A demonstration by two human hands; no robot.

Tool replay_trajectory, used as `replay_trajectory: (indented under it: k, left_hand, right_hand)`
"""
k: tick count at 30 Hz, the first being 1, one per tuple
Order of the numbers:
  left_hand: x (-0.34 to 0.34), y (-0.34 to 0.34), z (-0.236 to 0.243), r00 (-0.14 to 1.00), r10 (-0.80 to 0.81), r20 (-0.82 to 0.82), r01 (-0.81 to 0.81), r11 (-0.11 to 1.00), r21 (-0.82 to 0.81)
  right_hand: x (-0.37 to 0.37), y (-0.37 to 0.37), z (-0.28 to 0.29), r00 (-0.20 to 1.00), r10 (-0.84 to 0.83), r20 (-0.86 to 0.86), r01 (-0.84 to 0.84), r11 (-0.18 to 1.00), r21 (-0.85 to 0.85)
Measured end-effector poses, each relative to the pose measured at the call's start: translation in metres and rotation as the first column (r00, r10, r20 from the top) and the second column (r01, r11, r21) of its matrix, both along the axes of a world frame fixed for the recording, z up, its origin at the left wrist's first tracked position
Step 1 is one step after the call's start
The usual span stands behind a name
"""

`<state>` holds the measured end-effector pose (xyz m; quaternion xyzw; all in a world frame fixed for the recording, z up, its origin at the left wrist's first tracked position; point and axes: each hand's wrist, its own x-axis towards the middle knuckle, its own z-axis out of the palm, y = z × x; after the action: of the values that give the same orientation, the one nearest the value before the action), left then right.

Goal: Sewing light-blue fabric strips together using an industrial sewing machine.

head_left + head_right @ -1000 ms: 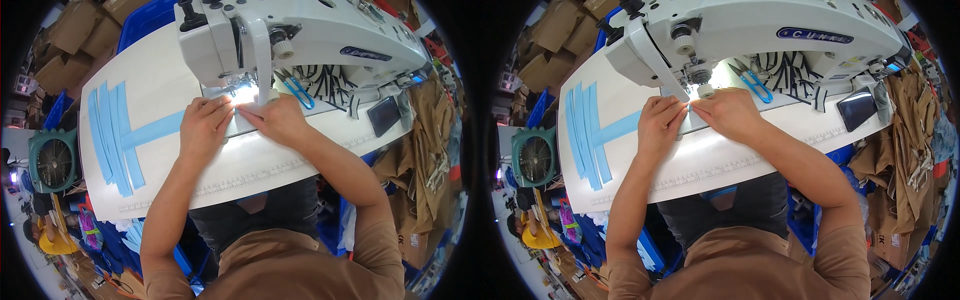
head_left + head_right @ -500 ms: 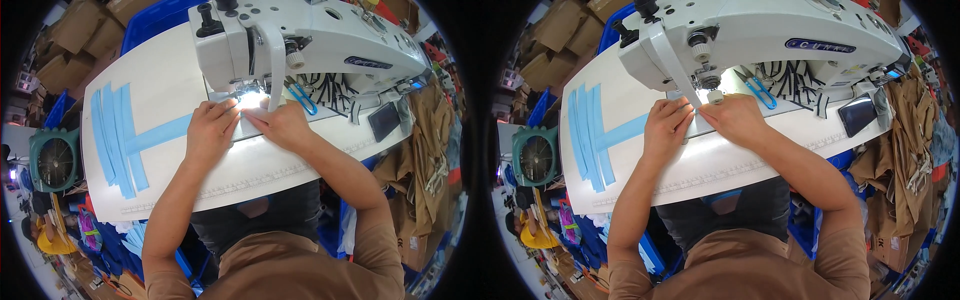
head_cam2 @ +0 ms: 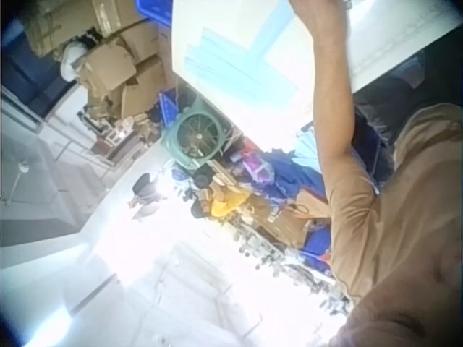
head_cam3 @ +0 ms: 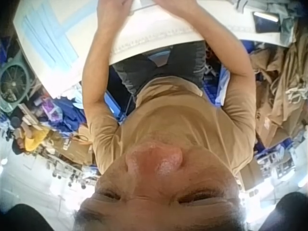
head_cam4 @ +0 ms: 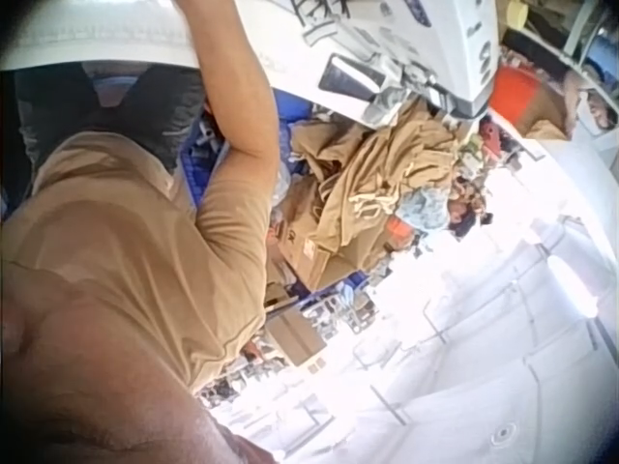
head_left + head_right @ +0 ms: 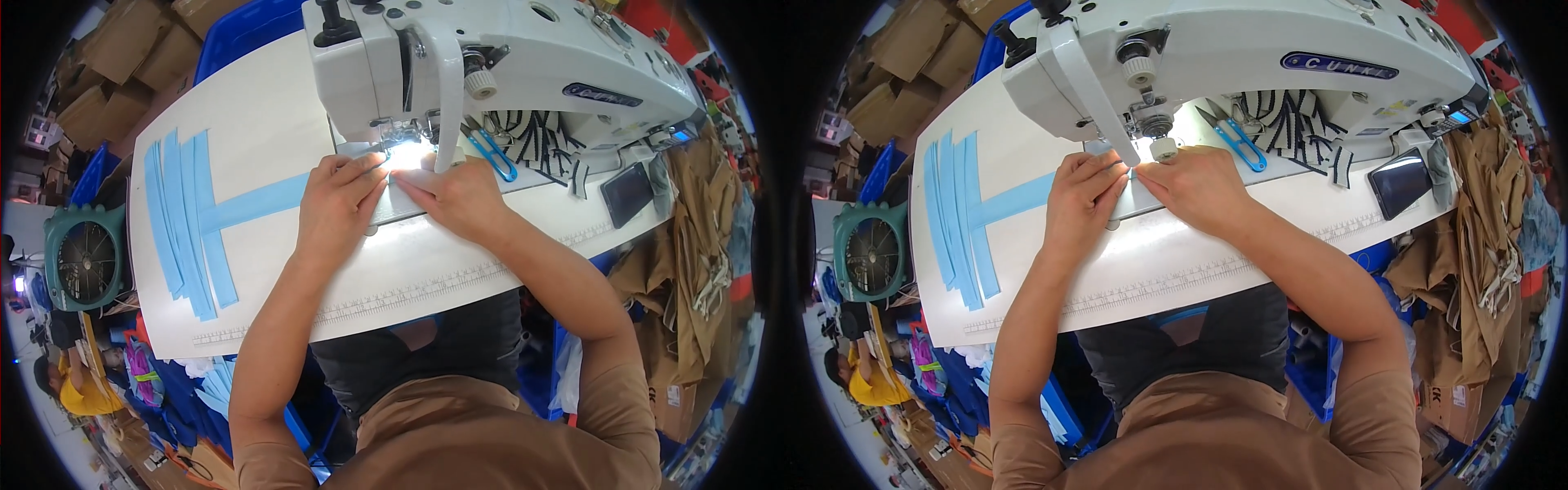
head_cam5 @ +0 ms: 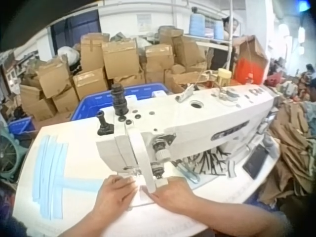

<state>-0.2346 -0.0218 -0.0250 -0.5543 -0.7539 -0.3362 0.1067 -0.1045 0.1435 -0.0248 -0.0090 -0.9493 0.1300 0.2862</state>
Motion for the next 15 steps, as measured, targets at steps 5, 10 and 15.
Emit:
replay_trajectory:
  k: [5, 10, 15]
  left_hand:
    - [0.0038, 0.0023, 0.0038, 1.000, 0.006, 0.007, -0.005, 0.999, -0.035]
    - [0.0070, 0.0040, 0.0051, 1.000, 0.001, 0.000, -0.001, 1.000, -0.020]
    - [0.0047, 0.0024, 0.0022, 1.000, 0.013, 0.010, -0.013, 1.000, 0.002]
  right_hand:
    - [0.0009, 0.0028, -0.0008, 0.999, 0.010, -0.039, -0.010, 1.000, -0.023]
    - [0.0038, 0.0035, 0.0033, 1.000, 0.002, 0.015, -0.002, 1.000, -0.022]
    - [-0.0003, -0.0005, 0.0033, 0.999, -0.009, 0.034, 0.009, 1.000, 0.002]
